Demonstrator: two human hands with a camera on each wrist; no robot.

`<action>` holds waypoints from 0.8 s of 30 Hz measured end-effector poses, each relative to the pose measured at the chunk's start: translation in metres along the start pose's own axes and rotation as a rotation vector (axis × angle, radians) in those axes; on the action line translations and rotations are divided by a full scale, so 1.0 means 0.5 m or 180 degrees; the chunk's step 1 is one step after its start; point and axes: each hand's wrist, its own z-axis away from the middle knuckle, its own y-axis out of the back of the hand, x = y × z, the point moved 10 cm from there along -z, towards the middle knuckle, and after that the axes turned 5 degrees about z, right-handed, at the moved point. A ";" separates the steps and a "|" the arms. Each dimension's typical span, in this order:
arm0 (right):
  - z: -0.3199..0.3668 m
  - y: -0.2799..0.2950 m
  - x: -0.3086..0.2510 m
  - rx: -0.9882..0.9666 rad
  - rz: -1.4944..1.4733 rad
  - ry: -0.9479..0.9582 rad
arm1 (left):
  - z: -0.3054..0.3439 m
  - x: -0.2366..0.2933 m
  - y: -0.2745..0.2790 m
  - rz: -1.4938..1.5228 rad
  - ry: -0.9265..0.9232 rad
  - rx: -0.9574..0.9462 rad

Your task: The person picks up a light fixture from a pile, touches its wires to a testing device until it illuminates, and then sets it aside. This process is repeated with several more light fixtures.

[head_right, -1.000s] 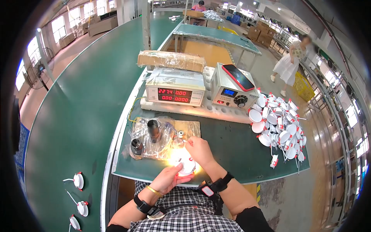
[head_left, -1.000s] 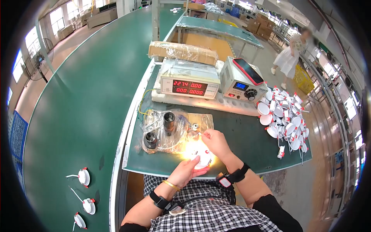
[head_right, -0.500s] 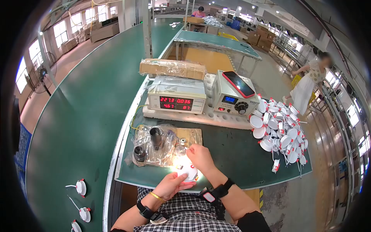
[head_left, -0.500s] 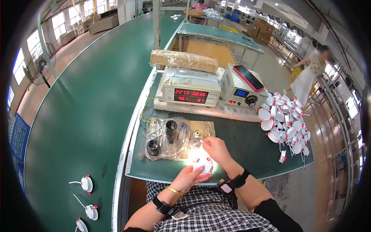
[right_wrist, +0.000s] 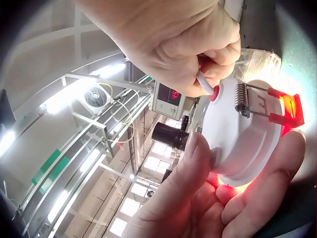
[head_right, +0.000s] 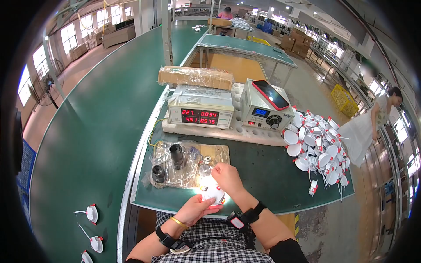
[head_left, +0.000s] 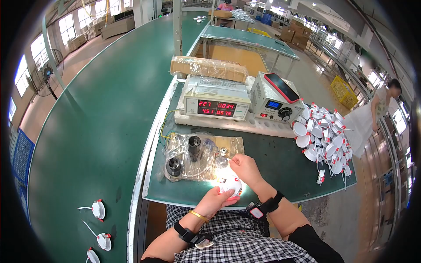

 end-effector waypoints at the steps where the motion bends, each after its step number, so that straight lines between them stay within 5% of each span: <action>1: 0.000 0.000 -0.001 -0.0010 -0.0002 -0.0010 | 0.000 0.000 0.000 0.0000 0.0000 0.0001; 24: 0.000 -0.002 -0.001 0.0076 0.0055 0.0106 | -0.001 -0.004 0.001 0.0110 0.0108 -0.0068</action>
